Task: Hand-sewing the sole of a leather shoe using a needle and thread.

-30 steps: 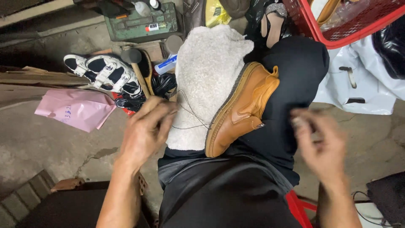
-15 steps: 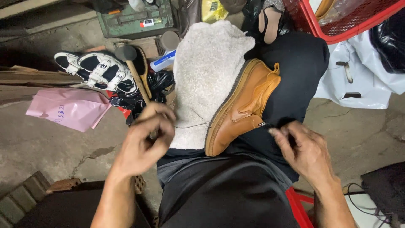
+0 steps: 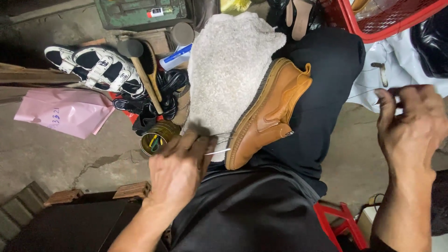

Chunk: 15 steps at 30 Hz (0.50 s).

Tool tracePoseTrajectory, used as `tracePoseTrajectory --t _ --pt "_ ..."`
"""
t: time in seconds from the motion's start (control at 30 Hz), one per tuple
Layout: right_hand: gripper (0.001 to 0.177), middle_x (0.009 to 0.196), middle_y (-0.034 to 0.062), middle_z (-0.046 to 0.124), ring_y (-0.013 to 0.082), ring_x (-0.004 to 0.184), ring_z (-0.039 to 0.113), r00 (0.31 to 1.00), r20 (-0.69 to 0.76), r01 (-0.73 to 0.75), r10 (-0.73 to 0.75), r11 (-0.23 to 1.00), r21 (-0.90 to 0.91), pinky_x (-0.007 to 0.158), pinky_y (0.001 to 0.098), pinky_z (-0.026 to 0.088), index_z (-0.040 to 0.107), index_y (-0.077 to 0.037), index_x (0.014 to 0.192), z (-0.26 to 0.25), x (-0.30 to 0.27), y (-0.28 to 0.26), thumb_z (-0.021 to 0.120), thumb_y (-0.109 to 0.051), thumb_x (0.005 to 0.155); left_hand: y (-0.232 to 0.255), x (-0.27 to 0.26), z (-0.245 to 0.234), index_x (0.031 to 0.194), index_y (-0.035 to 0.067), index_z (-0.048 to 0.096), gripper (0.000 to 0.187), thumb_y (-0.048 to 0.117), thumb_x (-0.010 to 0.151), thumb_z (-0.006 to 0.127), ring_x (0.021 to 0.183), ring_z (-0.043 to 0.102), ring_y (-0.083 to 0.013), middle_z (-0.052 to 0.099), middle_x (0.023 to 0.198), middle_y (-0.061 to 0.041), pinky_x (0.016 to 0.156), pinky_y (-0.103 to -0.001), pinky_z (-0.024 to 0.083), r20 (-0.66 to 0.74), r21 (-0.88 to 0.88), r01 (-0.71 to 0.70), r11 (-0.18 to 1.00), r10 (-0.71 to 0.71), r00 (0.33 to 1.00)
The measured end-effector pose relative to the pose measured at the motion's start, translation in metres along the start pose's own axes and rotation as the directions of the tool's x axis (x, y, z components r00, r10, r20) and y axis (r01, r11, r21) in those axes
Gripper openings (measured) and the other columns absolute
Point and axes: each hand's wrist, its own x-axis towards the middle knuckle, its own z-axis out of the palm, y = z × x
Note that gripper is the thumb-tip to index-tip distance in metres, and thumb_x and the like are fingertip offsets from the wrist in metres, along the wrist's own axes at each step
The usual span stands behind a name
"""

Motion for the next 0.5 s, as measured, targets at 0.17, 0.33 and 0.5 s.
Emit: tracePoseTrajectory --t 0.17,0.33,0.5 --pt "0.006 0.116 0.0251 0.068 0.0374 0.109 0.066 0.997 -0.057 0.071 -0.046 0.755 0.652 0.089 0.0441 0.053 0.069 0.007 0.110 -0.060 0.020 -0.069 0.070 0.005 0.116 0.003 -0.008 0.019 0.147 0.005 0.053 0.064 -0.020 0.088 0.060 0.106 0.077 -0.0364 0.070 0.132 -0.018 0.065 -0.041 0.072 0.006 -0.026 -0.071 0.997 0.071 0.997" --pt "0.030 0.129 0.0202 0.067 0.0339 0.117 0.067 0.981 0.055 0.072 -0.185 0.615 0.785 0.098 0.0468 0.057 0.065 -0.001 0.131 -0.073 0.028 -0.112 0.061 -0.015 0.105 0.007 -0.001 0.019 0.123 -0.002 0.067 0.027 -0.004 0.096 0.070 0.083 0.071 -0.0234 0.061 0.117 -0.011 0.058 -0.033 0.071 -0.031 -0.310 -0.078 0.947 0.072 0.997" --pt "0.044 0.142 0.0114 0.062 0.0345 0.129 0.061 0.933 0.348 -0.217 -0.089 0.633 0.743 0.098 0.0530 0.048 0.053 -0.006 0.140 -0.063 0.017 -0.103 0.056 -0.030 0.103 -0.018 -0.030 -0.008 0.094 0.005 0.054 0.022 -0.010 0.077 0.054 0.128 0.055 -0.0341 0.055 0.122 -0.014 0.113 -0.049 0.043 0.008 -0.812 0.023 0.584 -0.027 1.000"
